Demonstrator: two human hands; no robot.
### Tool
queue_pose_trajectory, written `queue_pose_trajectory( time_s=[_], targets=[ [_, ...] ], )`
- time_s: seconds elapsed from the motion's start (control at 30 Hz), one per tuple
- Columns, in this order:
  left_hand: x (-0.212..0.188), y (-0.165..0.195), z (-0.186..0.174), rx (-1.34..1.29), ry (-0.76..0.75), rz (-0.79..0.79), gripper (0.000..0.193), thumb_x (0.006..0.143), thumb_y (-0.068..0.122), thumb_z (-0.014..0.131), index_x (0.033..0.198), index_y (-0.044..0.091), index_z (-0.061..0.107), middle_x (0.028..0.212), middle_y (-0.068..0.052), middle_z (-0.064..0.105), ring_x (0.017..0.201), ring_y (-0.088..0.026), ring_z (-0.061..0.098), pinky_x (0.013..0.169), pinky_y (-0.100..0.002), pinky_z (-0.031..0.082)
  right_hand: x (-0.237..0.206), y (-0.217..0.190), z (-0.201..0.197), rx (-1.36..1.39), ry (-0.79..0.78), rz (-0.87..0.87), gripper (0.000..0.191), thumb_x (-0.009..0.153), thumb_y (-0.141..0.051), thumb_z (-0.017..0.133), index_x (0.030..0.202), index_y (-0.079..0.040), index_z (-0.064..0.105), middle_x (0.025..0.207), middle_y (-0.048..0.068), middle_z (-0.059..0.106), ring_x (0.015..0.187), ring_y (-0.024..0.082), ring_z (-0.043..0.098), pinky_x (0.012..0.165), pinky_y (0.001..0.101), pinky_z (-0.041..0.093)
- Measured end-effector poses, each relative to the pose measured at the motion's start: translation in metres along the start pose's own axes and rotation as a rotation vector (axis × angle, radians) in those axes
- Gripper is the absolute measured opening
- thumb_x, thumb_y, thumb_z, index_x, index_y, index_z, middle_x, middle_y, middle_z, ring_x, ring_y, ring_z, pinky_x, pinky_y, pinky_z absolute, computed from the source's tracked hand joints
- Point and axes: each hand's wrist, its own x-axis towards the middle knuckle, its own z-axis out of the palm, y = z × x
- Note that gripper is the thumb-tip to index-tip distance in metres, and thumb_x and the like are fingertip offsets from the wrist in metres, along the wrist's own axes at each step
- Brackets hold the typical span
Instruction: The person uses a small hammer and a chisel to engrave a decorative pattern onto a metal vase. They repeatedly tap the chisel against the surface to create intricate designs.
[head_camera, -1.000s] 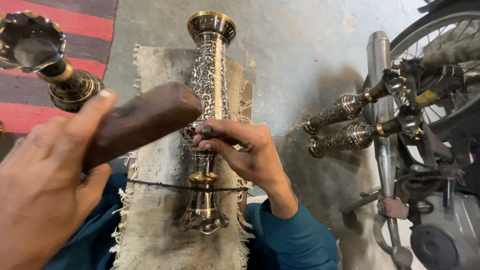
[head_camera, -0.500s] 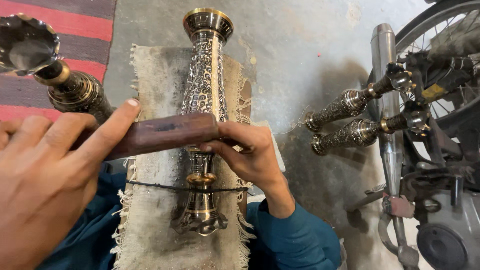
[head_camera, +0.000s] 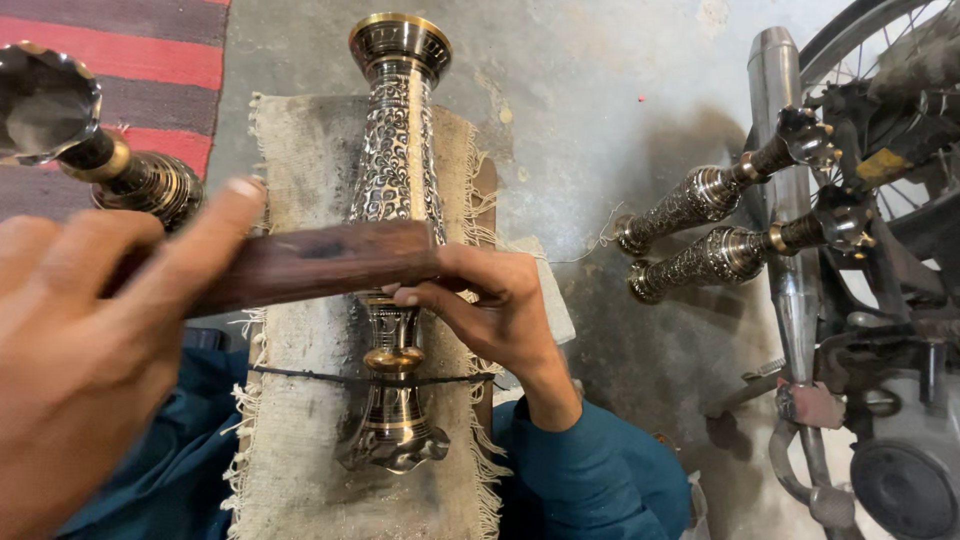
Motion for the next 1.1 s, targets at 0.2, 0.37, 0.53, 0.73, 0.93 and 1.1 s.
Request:
queue_pose_trajectory(
  time_s=[0.2, 0.37, 0.53, 0.73, 0.93, 1.1],
  targets=[
    [0.007, 0.003, 0.003, 0.01, -0.06, 0.02, 0.085, 0.067, -0.003, 0.077, 0.148, 0.019, 0.063, 0.094, -0.009, 0.061, 0.081, -0.03, 0.057, 0.078, -0.042, 0.049, -0.001, 0.002, -0.004, 0.043, 0.014, -0.001, 0.02, 0.096, 0.001, 0.075, 0.115, -0.002, 0.073, 0.107, 0.01, 0.079, 0.098, 0.017, 0.078, 0.089, 0.0295, 0.067],
    [0.015, 0.007, 0.005, 0.036, -0.04, 0.076, 0.082, 0.068, -0.004, 0.076, 0.146, 0.02, 0.065, 0.095, -0.009, 0.061, 0.082, -0.03, 0.055, 0.078, -0.042, 0.048, -0.005, 0.002, -0.005, 0.131, 0.039, -0.008, 0.016, 0.099, 0.002, 0.074, 0.115, -0.001, 0.073, 0.109, 0.01, 0.078, 0.098, 0.015, 0.077, 0.088, 0.0279, 0.066],
    [0.021, 0.008, 0.004, -0.132, 0.023, 0.081, 0.076, 0.074, -0.002, 0.075, 0.146, 0.016, 0.061, 0.101, -0.011, 0.061, 0.088, -0.033, 0.058, 0.082, -0.045, 0.048, -0.006, 0.003, -0.006, 0.225, 0.067, 0.0, 0.019, 0.096, 0.001, 0.076, 0.114, -0.001, 0.071, 0.111, 0.01, 0.076, 0.104, 0.016, 0.077, 0.091, 0.0293, 0.067],
    [0.026, 0.009, 0.006, -0.017, -0.064, 0.075, 0.071, 0.074, -0.004, 0.077, 0.141, 0.018, 0.066, 0.095, -0.012, 0.061, 0.074, -0.028, 0.058, 0.069, -0.042, 0.049, -0.011, 0.011, -0.009, 0.144, 0.051, -0.029, 0.016, 0.1, 0.0, 0.074, 0.115, -0.006, 0.074, 0.111, 0.008, 0.079, 0.098, 0.014, 0.079, 0.09, 0.0277, 0.068],
    [0.034, 0.012, 0.007, -0.072, -0.093, 0.082, 0.075, 0.076, -0.008, 0.076, 0.147, 0.013, 0.063, 0.094, -0.015, 0.059, 0.072, -0.026, 0.057, 0.068, -0.041, 0.049, -0.012, 0.019, -0.013, 0.122, 0.067, -0.036, 0.019, 0.094, -0.001, 0.077, 0.113, -0.003, 0.075, 0.106, 0.009, 0.079, 0.093, 0.016, 0.078, 0.084, 0.0288, 0.066],
    [0.033, 0.014, 0.009, 0.006, -0.082, 0.118, 0.078, 0.076, -0.008, 0.078, 0.149, 0.016, 0.061, 0.092, -0.014, 0.057, 0.075, -0.027, 0.057, 0.069, -0.041, 0.049, -0.013, 0.018, -0.015, 0.14, 0.068, -0.017, 0.017, 0.095, -0.002, 0.077, 0.112, -0.004, 0.074, 0.107, 0.009, 0.079, 0.094, 0.016, 0.079, 0.086, 0.0288, 0.068]
  ],
)
